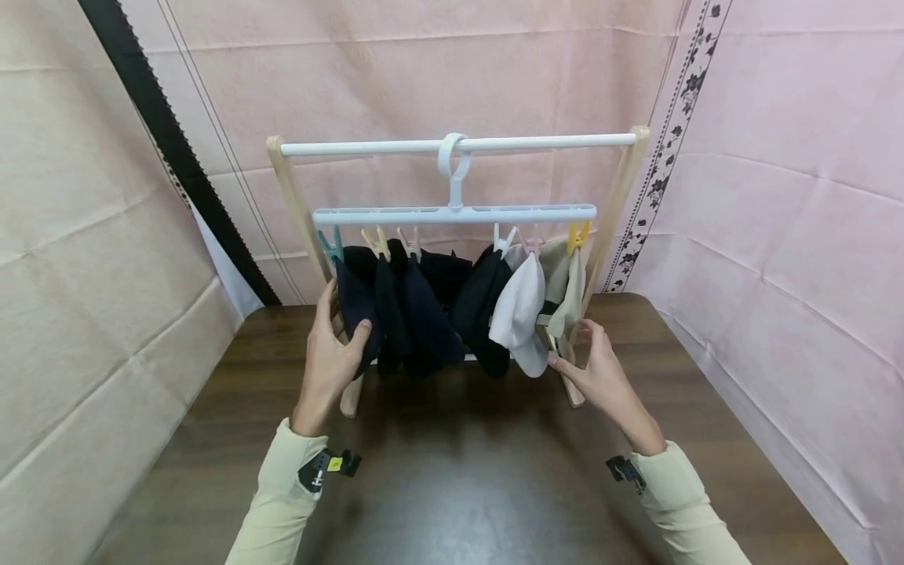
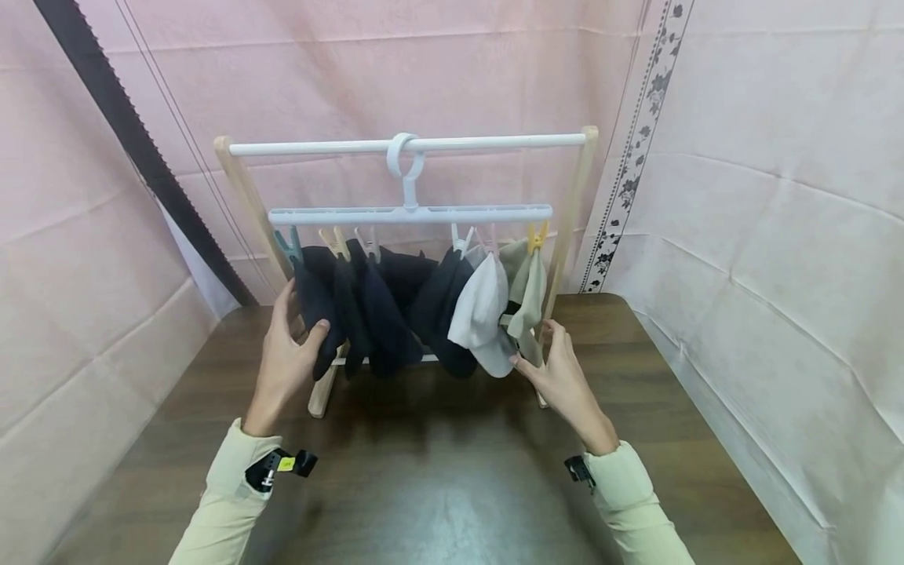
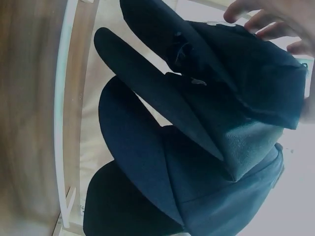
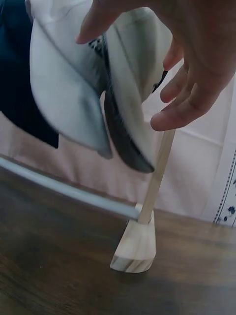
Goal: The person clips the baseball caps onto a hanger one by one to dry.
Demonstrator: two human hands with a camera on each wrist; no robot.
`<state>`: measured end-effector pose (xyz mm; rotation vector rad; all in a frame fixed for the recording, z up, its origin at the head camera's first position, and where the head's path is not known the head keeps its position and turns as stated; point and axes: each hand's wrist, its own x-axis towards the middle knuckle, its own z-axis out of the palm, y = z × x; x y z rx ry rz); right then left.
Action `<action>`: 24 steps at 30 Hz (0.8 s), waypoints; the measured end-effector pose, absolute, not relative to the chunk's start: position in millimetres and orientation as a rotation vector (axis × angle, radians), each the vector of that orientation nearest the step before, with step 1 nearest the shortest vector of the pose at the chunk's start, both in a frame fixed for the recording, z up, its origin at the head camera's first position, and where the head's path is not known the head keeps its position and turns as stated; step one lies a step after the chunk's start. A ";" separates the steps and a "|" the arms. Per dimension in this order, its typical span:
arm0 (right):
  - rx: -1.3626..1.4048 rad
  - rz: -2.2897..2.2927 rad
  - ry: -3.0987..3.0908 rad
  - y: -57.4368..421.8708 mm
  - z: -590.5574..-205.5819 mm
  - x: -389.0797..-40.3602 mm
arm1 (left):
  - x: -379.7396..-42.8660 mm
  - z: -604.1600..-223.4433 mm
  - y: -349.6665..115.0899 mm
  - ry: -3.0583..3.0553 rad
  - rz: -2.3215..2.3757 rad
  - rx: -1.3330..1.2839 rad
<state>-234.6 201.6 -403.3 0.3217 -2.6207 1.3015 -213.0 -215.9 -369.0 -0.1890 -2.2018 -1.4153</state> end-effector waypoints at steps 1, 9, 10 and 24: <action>0.317 1.311 -2.627 201.5 -404.7 -237.1 | -213.6 -369.6 -215.9 -2.207 -1.405 -0.187; 0.310 1.400 -2.634 204.1 -412.4 -244.3 | -217.4 -372.8 -216.5 -2.233 -1.372 -0.225; 0.313 1.403 -2.630 204.9 -412.5 -243.7 | -218.7 -372.7 -215.9 -2.238 -1.378 -0.236; 0.281 1.698 -2.536 220.2 -423.2 -242.6 | -219.3 -390.6 -229.6 -2.068 -1.515 0.080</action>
